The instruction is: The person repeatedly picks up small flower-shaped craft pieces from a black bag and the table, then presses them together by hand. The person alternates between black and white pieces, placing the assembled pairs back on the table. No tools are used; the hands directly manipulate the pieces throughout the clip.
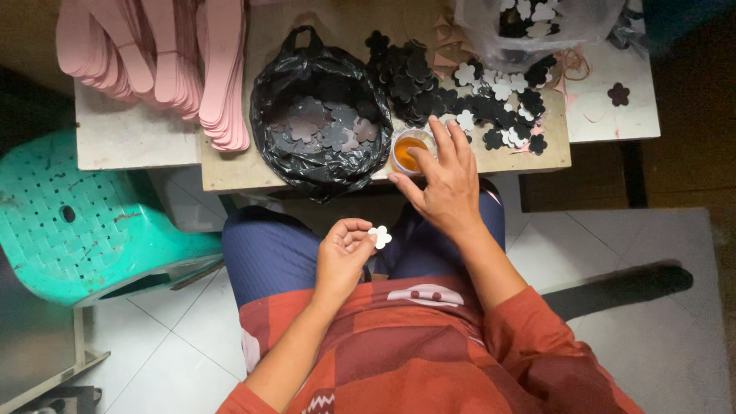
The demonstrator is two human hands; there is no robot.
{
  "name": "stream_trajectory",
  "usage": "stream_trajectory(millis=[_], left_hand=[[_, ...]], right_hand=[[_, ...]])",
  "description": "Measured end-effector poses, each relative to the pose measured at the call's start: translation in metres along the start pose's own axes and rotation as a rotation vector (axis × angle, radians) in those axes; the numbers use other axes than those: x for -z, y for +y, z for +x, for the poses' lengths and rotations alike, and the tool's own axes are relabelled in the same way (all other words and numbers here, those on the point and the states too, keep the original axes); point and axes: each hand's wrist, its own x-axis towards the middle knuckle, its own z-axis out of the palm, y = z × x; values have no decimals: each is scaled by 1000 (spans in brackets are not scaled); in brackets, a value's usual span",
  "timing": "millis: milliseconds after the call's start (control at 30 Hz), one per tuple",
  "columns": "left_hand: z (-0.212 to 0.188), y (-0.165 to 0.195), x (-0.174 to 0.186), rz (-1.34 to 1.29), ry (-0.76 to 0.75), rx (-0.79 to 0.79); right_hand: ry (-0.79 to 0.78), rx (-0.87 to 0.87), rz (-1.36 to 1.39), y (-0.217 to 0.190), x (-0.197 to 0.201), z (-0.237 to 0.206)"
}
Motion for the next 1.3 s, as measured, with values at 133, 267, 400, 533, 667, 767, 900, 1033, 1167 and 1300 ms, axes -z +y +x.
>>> stream_trajectory(millis=[133, 267, 400, 533, 667, 767, 900, 1033, 1167, 1300], left_hand=[[-2, 4, 3, 47, 26, 10], [-2, 6, 4, 76, 56, 26], [-1, 5, 5, 93, 57, 42], [1, 2, 5, 72, 45, -23], [2, 1, 6, 80, 39, -32], [2, 1, 6, 80, 43, -37], [1, 3, 9, 46, 55, -40], [2, 5, 8, 63, 89, -56], [2, 7, 7, 74, 117, -68], [1, 10, 7, 80, 127, -59]], right_hand=[[-2, 20, -2, 4, -7, 0], [-1, 14, -6, 6, -10, -1], [-25, 2, -3, 7, -10, -2], [3, -4, -18, 8, -8, -5], [-20, -2, 1, 8, -10, -4], [-3, 5, 7, 7, -9, -4], [66, 7, -2, 6, 1, -10], [63, -3, 14, 2, 9, -18], [49, -18, 15, 2, 10, -23], [47, -26, 8, 3, 9, -25]])
